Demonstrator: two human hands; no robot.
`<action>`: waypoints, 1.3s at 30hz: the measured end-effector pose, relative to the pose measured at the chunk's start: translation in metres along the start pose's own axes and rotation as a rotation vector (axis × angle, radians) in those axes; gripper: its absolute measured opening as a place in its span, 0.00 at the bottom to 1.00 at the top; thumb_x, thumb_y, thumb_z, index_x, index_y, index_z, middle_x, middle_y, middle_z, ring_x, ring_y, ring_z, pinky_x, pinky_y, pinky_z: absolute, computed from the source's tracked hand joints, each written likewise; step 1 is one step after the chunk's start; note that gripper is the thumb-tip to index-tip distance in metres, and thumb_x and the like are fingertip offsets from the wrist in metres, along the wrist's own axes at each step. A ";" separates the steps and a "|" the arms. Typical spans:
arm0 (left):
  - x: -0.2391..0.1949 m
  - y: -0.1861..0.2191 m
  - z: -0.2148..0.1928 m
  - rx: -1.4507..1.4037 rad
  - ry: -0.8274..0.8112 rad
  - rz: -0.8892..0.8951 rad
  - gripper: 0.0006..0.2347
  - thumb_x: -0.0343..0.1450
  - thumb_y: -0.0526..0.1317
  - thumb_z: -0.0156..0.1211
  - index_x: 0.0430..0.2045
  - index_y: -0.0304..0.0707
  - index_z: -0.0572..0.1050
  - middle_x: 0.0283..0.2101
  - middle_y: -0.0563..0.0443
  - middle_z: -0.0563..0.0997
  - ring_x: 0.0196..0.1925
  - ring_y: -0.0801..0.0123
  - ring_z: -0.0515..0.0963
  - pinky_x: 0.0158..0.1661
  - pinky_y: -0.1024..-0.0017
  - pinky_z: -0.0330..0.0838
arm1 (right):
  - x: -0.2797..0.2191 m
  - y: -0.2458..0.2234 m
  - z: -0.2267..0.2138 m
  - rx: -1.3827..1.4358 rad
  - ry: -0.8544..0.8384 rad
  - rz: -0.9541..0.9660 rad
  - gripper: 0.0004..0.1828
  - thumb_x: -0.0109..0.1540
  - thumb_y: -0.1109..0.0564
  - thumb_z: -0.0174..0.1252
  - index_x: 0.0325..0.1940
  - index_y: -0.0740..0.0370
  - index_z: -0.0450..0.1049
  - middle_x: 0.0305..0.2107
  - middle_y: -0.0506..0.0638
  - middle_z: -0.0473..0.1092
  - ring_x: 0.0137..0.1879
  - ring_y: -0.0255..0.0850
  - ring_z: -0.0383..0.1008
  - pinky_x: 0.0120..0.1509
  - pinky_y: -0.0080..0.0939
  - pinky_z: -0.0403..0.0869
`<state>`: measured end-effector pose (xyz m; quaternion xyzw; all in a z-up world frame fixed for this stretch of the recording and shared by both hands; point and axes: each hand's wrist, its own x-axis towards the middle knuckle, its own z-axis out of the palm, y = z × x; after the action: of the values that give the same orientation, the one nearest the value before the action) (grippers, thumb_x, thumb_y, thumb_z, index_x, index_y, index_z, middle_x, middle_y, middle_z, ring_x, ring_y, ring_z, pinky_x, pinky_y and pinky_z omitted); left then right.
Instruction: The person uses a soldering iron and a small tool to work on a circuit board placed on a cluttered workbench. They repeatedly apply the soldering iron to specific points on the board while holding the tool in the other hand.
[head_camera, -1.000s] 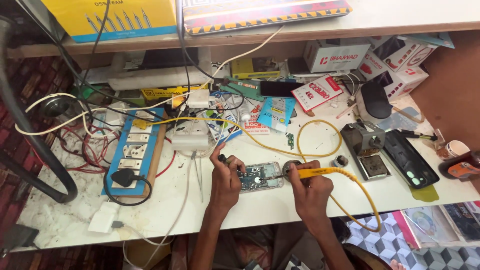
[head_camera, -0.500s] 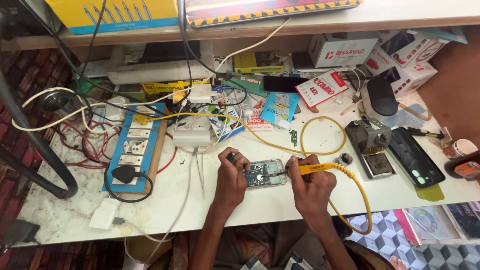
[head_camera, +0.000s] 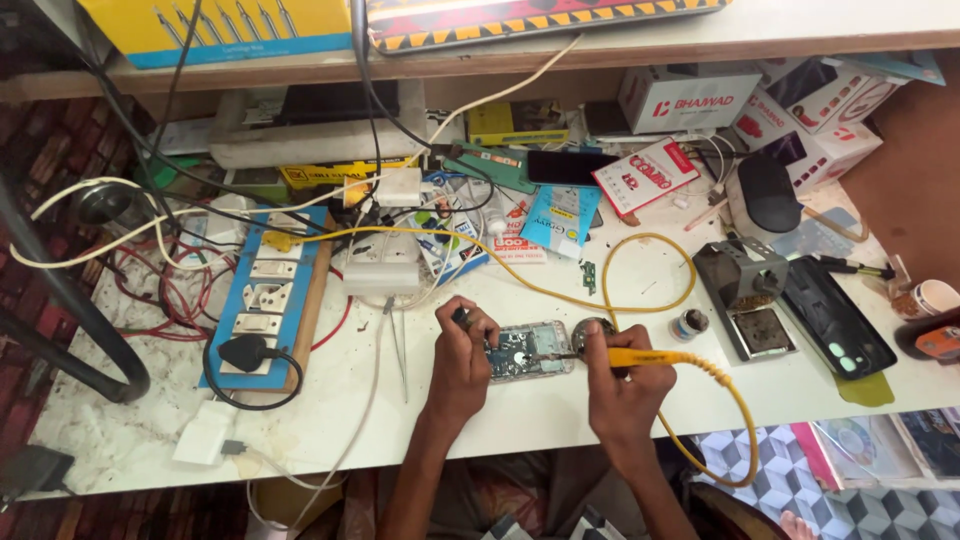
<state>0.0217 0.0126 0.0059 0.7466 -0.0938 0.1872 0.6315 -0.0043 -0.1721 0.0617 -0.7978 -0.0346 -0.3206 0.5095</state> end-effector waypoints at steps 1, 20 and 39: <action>0.002 -0.001 0.000 -0.009 -0.001 0.013 0.08 0.80 0.34 0.39 0.49 0.33 0.53 0.27 0.46 0.74 0.29 0.65 0.74 0.37 0.70 0.71 | 0.000 0.006 -0.001 0.045 -0.005 -0.006 0.16 0.69 0.59 0.61 0.28 0.64 0.66 0.16 0.46 0.65 0.23 0.29 0.60 0.26 0.34 0.58; -0.010 -0.006 -0.001 -0.096 0.013 0.061 0.05 0.82 0.32 0.37 0.45 0.35 0.49 0.29 0.45 0.70 0.33 0.68 0.69 0.43 0.71 0.69 | -0.017 0.091 -0.025 0.687 0.221 0.449 0.19 0.74 0.46 0.51 0.38 0.63 0.67 0.15 0.46 0.58 0.18 0.31 0.56 0.21 0.33 0.59; -0.007 -0.005 -0.001 -0.070 0.070 0.057 0.06 0.81 0.35 0.39 0.43 0.34 0.50 0.29 0.44 0.72 0.32 0.68 0.70 0.41 0.71 0.68 | 0.022 0.115 -0.031 0.796 0.017 0.417 0.19 0.71 0.41 0.48 0.48 0.59 0.65 0.20 0.49 0.64 0.18 0.37 0.61 0.21 0.33 0.60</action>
<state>0.0171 0.0143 -0.0011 0.7139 -0.0993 0.2277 0.6547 0.0426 -0.2592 -0.0087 -0.5268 0.0105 -0.1794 0.8308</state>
